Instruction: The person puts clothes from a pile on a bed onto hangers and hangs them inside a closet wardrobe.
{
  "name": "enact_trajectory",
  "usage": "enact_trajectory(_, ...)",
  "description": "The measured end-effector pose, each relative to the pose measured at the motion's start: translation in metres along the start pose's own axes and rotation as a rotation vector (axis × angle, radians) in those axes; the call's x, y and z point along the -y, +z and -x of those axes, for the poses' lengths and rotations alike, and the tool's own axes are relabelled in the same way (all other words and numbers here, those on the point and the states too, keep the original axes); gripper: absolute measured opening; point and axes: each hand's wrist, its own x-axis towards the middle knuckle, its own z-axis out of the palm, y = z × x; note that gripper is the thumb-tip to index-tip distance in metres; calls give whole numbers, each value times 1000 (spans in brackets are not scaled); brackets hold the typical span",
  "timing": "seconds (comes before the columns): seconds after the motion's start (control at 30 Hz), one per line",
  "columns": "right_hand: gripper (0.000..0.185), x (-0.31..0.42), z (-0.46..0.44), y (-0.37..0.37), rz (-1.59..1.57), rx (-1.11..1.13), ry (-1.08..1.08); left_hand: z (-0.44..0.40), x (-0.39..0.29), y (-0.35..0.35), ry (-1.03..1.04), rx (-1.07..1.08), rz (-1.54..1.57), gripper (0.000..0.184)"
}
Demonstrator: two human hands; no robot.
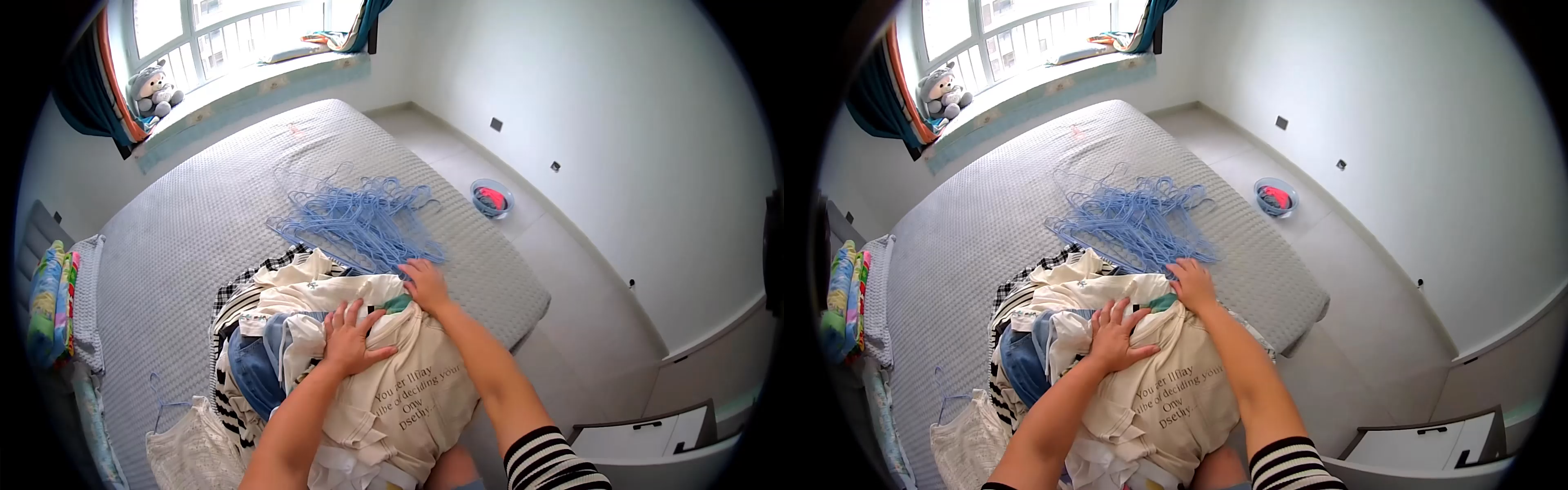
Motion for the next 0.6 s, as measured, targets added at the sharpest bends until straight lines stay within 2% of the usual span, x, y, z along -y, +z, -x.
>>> enact_trajectory(0.03,43,-9,-10,15,115,6,-84,-1,2,0,6,-1,-3,81)
enact_trajectory(0.17,55,-1,-38,46,226,262,192,-3,6,5,18,-6,-3,81)
enact_trajectory(0.2,44,2,-35,54,250,148,217,-2,6,5,25,-15,1,81)
enact_trajectory(0.3,35,-6,-37,55,283,164,351,-1,7,7,43,-43,14,81)
enact_trajectory(0.5,32,-21,7,11,384,289,456,1,3,1,32,-23,22,79)
enact_trajectory(0.6,32,-25,43,2,441,214,467,2,2,-1,31,-6,28,77)
